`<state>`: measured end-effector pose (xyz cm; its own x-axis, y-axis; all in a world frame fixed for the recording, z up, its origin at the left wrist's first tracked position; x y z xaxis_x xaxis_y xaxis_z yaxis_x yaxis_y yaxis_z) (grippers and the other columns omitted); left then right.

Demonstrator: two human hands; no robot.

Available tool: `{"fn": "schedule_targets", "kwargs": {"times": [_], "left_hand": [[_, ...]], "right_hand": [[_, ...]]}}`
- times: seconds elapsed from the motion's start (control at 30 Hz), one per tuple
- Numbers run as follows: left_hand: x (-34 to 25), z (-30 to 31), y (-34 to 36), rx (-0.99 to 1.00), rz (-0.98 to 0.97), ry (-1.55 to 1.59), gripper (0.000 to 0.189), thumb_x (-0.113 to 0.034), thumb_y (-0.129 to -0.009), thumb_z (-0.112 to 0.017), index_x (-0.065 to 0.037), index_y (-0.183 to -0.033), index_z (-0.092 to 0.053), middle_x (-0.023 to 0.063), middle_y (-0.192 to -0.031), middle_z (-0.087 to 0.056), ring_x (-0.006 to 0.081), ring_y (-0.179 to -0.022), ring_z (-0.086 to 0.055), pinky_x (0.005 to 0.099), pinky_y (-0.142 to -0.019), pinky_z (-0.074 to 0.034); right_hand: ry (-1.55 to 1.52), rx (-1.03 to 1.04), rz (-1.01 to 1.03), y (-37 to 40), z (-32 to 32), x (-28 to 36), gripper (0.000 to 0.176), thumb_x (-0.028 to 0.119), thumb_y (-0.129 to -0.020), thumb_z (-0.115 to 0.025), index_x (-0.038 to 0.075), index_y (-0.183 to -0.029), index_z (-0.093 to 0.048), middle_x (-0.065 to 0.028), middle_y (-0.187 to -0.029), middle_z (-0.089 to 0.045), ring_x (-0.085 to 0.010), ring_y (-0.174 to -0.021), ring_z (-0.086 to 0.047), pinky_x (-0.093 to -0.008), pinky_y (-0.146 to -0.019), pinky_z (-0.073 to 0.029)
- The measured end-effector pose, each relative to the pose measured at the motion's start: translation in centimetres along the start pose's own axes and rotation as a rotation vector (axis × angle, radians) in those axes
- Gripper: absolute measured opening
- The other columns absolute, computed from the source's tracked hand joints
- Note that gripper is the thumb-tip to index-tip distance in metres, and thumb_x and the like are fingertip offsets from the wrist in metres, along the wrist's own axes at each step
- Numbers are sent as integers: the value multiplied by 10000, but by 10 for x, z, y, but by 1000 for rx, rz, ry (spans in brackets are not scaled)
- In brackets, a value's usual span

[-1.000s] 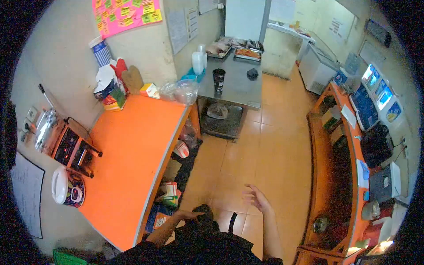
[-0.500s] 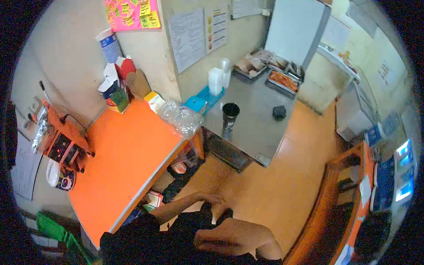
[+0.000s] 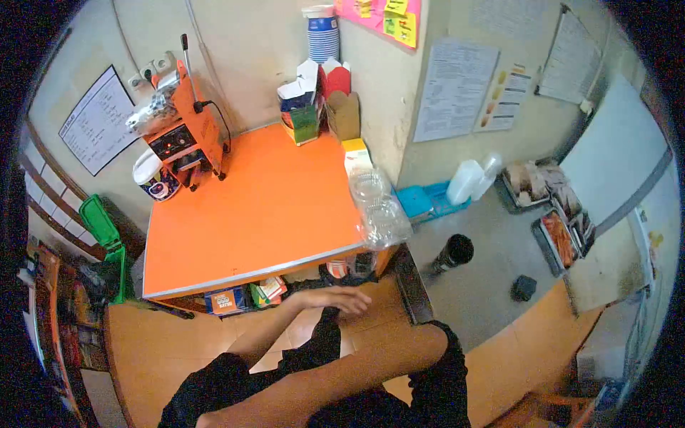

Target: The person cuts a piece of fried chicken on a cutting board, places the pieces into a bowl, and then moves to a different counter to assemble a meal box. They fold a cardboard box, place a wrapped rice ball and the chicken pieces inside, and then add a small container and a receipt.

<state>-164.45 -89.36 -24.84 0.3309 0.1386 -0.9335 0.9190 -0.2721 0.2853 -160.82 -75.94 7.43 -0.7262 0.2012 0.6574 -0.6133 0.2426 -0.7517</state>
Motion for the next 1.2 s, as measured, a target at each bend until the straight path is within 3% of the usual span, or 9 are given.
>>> {"fn": "schedule_targets", "kwargs": {"times": [0.2, 0.37, 0.4, 0.47, 0.6, 0.83, 0.93, 1.1, 1.2], "left_hand": [[-61, 163, 37, -396, -293, 105, 418, -318, -1013, -507, -80, -1356, -516, 81, -1283, -577, 188, -1186, -559, 345, -999, -448], [-46, 273, 81, -642, -275, -3, 412, -310, -1012, -474, -110, -1371, -506, 44, -1295, -563, 178, -1182, -541, 348, -1007, -423], [-37, 287, 90, -670, -273, 26, 414, -315, -1008, -476, -117, -1370, -508, 41, -1297, -560, 178, -1171, -547, 357, -1004, -424], [-20, 302, 106, -702, -268, 57, 417, -320, -1004, -477, -124, -1370, -511, 39, -1298, -558, 179, -1160, -553, 367, -1002, -425], [-8, 339, 131, -733, -183, 263, 372, -215, -987, -475, -112, -1341, -526, 40, -1259, -572, 180, -1139, -575, 340, -986, -433], [-93, 443, 190, -1217, -477, 232, 496, -307, -924, -570, -113, -1374, -490, 33, -1325, -515, 177, -1191, -536, 389, -993, -430], [-168, 459, 214, -1326, -706, 174, 943, -606, -821, -675, -192, -1546, -238, 107, -1532, -350, 307, -1318, -462, 493, -1062, -402], [-245, 388, 195, -589, -725, 105, 1390, -633, -578, -853, -195, -1586, -2, 185, -1629, -39, 323, -1492, -161, 484, -1176, -283], [-245, 296, 135, -418, -642, 2, 1525, -494, -403, -965, -119, -1560, -47, 184, -1572, -175, 314, -1471, -205, 440, -1195, -187]], "right_hand": [[336, -19, -61, -32, 180, -32, 226, 145, -931, -567, 22, -1103, -649, -126, -1038, -621, -251, -925, -617, -363, -848, -494], [1594, -511, -339, 88, 570, -70, 341, 115, -846, -648, 82, -1185, -629, -116, -1106, -626, -282, -1040, -632, -406, -832, -531], [1529, -847, -809, 105, 611, -58, 416, 122, -821, -655, 88, -1231, -598, -144, -1223, -590, -332, -1113, -609, -455, -889, -521], [1787, -1034, -976, 154, 711, -64, 482, 88, -769, -644, 84, -1247, -578, -164, -1337, -517, -397, -1074, -624, -497, -894, -531], [1882, -865, -1413, 197, 790, -67, 393, 93, -722, -687, 54, -1107, -623, -176, -1121, -642, -394, -1028, -650, -484, -866, -547], [1997, -708, -839, 141, 706, -32, 242, 91, -807, -658, 44, -1043, -639, -159, -914, -608, -357, -863, -654, -449, -722, -548], [1804, -576, -701, 112, 610, 3, 133, 59, -856, -611, 31, -986, -616, -144, -906, -581, -350, -833, -623, -425, -728, -510], [1739, -528, -853, 149, 406, 16, 231, 9, -801, -634, 48, -1028, -619, -114, -1068, -597, -294, -955, -636, -397, -788, -529], [1789, -718, -1036, 180, 264, 14, 336, -31, -757, -637, 55, -1082, -622, -106, -1154, -605, -289, -1054, -623, -387, -846, -538]]}}
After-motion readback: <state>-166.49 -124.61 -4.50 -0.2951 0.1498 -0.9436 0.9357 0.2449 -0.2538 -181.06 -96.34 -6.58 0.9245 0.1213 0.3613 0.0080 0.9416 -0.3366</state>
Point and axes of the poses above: each hand's wrist, its own y-axis away from the middle knuckle, its own z-axis out of the back of the hand, x = y × z, the point moved 1 cm from there along -y, towards the middle knuckle
